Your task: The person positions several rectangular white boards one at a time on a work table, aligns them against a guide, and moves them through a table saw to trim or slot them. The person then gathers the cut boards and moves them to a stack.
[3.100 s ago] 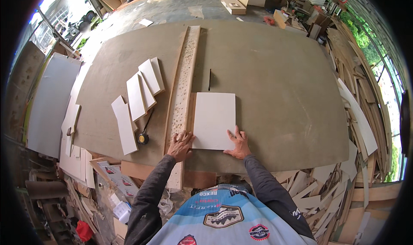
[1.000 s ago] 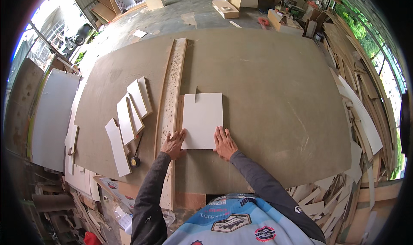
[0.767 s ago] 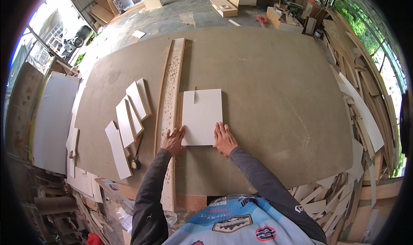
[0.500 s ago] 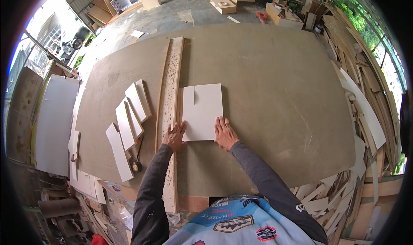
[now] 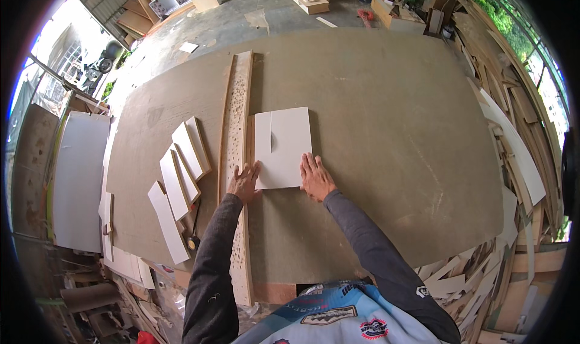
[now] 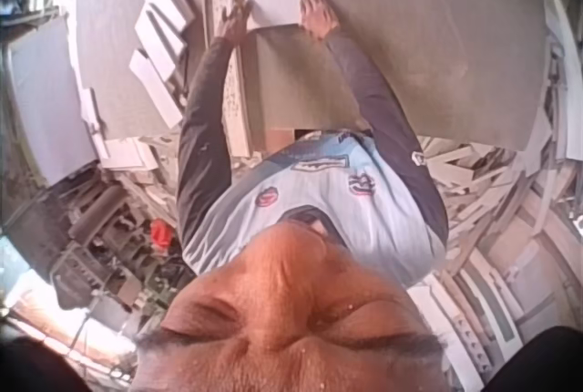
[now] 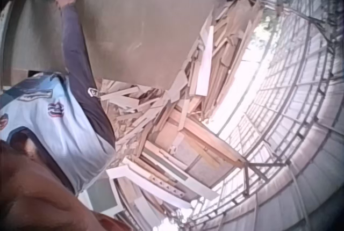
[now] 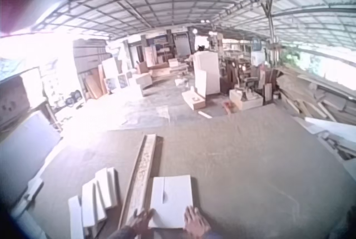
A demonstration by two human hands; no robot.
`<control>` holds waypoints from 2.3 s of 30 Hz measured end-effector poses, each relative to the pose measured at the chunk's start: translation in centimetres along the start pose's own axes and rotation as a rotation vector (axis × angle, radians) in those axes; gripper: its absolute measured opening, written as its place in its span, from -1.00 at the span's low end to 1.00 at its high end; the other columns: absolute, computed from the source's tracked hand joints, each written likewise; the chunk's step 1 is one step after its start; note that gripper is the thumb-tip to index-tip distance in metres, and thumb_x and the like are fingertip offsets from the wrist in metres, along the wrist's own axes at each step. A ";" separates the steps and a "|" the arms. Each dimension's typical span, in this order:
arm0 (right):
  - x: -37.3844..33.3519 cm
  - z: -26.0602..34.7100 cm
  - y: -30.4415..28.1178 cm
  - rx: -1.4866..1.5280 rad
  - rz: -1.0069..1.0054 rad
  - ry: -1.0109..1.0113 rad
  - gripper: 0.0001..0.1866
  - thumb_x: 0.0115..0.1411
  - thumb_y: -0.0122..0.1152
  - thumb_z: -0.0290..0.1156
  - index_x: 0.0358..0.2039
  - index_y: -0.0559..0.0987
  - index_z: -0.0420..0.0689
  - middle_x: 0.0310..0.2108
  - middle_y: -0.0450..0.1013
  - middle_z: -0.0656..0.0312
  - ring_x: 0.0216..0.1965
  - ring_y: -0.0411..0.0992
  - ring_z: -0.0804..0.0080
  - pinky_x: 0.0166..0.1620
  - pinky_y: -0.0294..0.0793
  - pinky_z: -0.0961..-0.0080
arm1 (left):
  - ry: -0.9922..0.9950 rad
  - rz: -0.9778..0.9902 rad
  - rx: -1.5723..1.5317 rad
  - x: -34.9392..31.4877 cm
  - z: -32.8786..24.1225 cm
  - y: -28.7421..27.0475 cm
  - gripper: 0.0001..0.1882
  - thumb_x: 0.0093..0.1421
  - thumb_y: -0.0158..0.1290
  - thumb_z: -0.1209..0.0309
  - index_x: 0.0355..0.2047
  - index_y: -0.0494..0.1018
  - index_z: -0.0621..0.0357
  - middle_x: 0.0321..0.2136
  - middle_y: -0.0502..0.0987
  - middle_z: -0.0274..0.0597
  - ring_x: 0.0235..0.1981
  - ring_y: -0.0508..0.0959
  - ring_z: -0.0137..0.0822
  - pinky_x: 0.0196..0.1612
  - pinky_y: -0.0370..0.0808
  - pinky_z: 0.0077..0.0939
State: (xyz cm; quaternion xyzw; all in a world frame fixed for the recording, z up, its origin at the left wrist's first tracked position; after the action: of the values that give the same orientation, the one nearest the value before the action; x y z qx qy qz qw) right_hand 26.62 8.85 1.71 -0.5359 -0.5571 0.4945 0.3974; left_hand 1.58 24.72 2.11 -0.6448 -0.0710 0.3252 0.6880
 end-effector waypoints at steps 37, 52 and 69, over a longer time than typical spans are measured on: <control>9.7 -8.5 2.1 0.228 -0.035 0.090 -0.08 0.36 0.10 0.10 0.45 0.12 -0.37 0.53 -0.02 -0.08 0.56 -0.13 0.09 0.50 -0.07 -0.08 | -0.055 0.018 0.088 11.2 5.6 -1.7 0.10 0.18 0.21 -0.08 0.54 -0.11 0.09 0.54 -0.05 -0.28 0.47 0.10 -0.06 0.46 -0.06 0.27; -4.9 -18.0 5.4 0.418 -0.230 0.288 -0.19 0.29 0.09 -0.10 0.47 0.18 -0.19 0.55 0.01 0.14 0.50 0.04 0.12 0.42 0.00 -0.11 | -0.052 0.057 0.091 23.5 11.4 -7.1 0.08 0.21 0.12 -0.21 0.53 -0.04 0.11 0.53 0.02 -0.21 0.51 0.08 -0.05 0.52 -0.11 0.15; -4.9 -18.0 5.4 0.475 -0.245 0.312 -0.22 0.36 -0.08 0.03 0.47 0.20 -0.14 0.55 0.03 0.26 0.47 0.09 0.18 0.41 0.00 -0.02 | -0.845 -0.253 -0.968 33.6 13.0 -9.8 -0.58 -0.10 0.45 0.15 -0.49 0.57 0.26 -0.42 0.61 -0.08 -0.40 0.63 -0.26 -0.35 0.58 -0.32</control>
State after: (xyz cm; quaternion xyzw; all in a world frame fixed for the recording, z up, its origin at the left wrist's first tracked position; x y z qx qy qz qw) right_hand 45.77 5.93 0.41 -0.4265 -0.4185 0.4711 0.6489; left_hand 24.52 54.22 2.55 -0.6851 -0.5489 0.3986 0.2656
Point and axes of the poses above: each hand's wrist, its own x-axis towards the middle knuckle, its own y-axis out of the palm, z = x × y, the point moved 1 cm from there along x, towards the middle knuckle
